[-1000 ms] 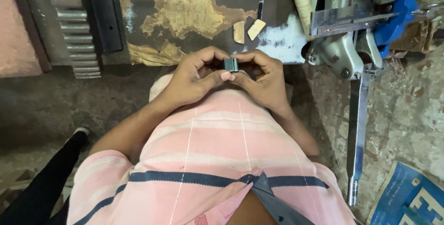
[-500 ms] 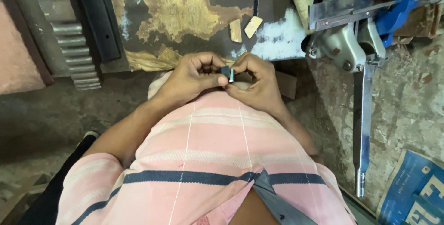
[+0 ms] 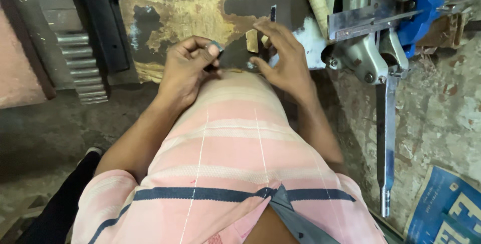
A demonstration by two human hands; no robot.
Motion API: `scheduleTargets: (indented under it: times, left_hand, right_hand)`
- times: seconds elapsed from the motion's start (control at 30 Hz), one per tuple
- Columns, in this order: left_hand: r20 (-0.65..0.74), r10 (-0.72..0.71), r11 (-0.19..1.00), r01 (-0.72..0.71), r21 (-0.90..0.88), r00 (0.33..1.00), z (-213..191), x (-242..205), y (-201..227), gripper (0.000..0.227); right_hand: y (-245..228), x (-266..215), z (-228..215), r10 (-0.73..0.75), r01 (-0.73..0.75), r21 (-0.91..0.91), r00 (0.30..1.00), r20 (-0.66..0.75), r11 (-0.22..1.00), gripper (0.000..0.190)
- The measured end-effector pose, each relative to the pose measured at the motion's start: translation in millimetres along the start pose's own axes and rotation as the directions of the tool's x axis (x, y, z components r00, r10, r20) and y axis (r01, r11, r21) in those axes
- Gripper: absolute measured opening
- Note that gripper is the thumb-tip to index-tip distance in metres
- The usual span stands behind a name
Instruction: The person repeatedly picks up small wooden blocks and dark rectangular pieces, aligns them, and uses a hammer to tap them together. The person occasionally uses a metal ruler to check alignment. The assembled pieces are placed on the workbench.
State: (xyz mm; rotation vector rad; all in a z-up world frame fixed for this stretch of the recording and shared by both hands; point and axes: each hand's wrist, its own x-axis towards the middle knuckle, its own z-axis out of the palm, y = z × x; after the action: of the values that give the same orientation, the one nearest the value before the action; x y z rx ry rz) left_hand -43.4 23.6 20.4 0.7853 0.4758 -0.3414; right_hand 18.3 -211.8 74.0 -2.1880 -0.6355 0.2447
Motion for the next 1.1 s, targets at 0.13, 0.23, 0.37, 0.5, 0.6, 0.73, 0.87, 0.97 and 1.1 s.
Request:
scheduleTargets:
  times: [0.13, 0.23, 0.37, 0.5, 0.6, 0.73, 0.87, 0.97, 1.1]
  left_hand:
    - [-0.015, 0.057, 0.996, -0.056, 0.066, 0.998, 0.2, -2.5, 7.9, 0.040]
    - [0.099, 0.114, 0.990, -0.121, 0.068, 0.989, 7.0, -10.1, 8.1, 0.049]
    - [0.069, 0.059, 0.993, -0.065, 0.095, 0.996, 13.3, -12.9, 6.0, 0.046]
    - [0.188, 0.256, 0.811, -0.316, 0.493, 0.948, 16.6, -9.2, 2.9, 0.039]
    - [0.218, 0.381, 0.641, -0.427, 0.638, 0.898, 15.5, -11.5, 1.6, 0.037]
    - [0.140, 0.352, 0.773, -0.372, 0.514, 0.926, 19.6, -4.4, 2.0, 0.033]
    - [0.082, 0.089, 0.996, -0.089, -0.001, 0.993, 21.7, 6.3, -1.1, 0.033]
    - [0.118, 0.132, 0.990, -0.138, 0.042, 0.984, 21.1, 9.2, -5.4, 0.030]
    - [0.141, 0.102, 0.995, -0.098, -0.034, 0.985, 20.5, 11.1, -7.6, 0.029]
  right_hand:
    - [23.0, 15.5, 8.6, -0.154, 0.180, -0.364, 0.983, 0.100, 0.914, 0.075]
    - [24.0, 15.3, 14.4, -0.098, 0.112, -0.307, 0.993, 0.061, 0.945, 0.064]
    - [10.0, 7.4, 19.7, 0.123, -0.093, 0.342, 0.990, -0.067, 0.935, 0.052]
    - [0.9, -3.9, 25.2, 0.283, -0.160, 0.721, 0.958, -0.051, 0.674, 0.051]
    - [-0.8, -7.9, 34.2, 0.283, -0.159, 0.738, 0.958, -0.046, 0.656, 0.053]
    - [-1.2, -7.4, 36.0, 0.282, -0.156, 0.755, 0.959, -0.040, 0.637, 0.056]
    - [-8.3, -13.3, 36.3, 0.287, -0.125, 0.709, 0.951, -0.114, 0.694, 0.056]
    - [-14.6, -12.7, 38.7, 0.250, -0.077, 0.599, 0.945, -0.212, 0.797, 0.054]
    - [-20.6, -6.8, 38.6, 0.218, -0.051, 0.550, 0.945, -0.243, 0.834, 0.053]
